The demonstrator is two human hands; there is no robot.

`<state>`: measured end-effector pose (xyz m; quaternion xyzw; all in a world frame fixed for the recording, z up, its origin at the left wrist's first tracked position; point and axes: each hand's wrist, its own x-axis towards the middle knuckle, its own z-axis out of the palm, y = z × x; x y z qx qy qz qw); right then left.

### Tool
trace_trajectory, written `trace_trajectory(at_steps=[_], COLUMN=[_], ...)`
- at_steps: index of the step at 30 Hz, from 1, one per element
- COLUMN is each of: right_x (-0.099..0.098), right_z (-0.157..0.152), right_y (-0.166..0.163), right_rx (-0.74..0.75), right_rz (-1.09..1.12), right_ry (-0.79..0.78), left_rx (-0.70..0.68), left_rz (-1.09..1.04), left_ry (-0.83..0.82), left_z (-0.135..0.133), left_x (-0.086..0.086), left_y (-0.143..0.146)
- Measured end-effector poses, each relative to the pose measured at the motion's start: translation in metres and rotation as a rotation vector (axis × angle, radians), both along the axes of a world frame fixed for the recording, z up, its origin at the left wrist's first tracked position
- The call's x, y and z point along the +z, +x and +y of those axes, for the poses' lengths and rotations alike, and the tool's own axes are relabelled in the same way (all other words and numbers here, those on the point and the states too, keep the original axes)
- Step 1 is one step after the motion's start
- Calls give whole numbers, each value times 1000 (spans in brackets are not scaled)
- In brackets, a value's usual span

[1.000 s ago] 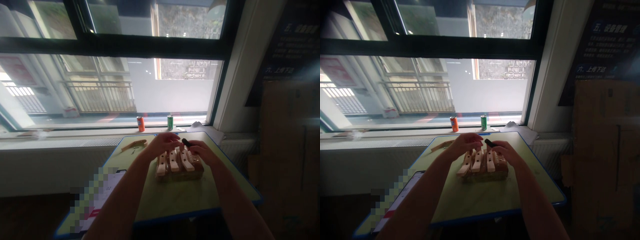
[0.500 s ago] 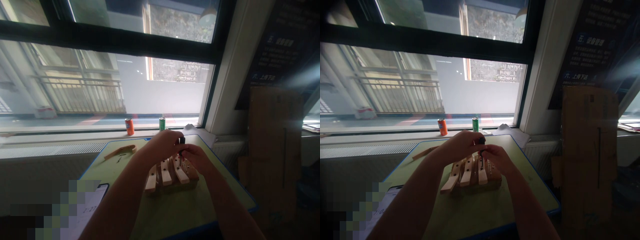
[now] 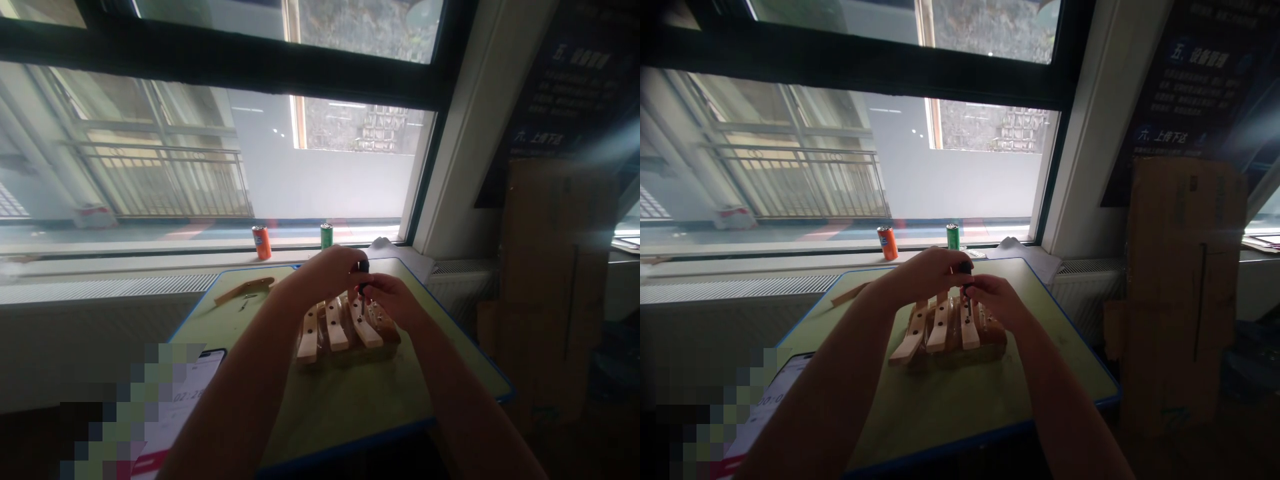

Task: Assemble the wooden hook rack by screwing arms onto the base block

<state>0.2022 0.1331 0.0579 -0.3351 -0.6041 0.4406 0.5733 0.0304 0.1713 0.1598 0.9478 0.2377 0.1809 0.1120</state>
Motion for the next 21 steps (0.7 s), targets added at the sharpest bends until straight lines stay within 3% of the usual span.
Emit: trace_trajectory(at_steps=[21], right_x=[1], right_z=[-2], right_y=[-2], right_rx=[6], right_rz=[-14], right_ry=[-36], left_rx=[4], left_rz=[16], left_ry=[-47], left_z=[0], left_x=[3], left_y=[-2])
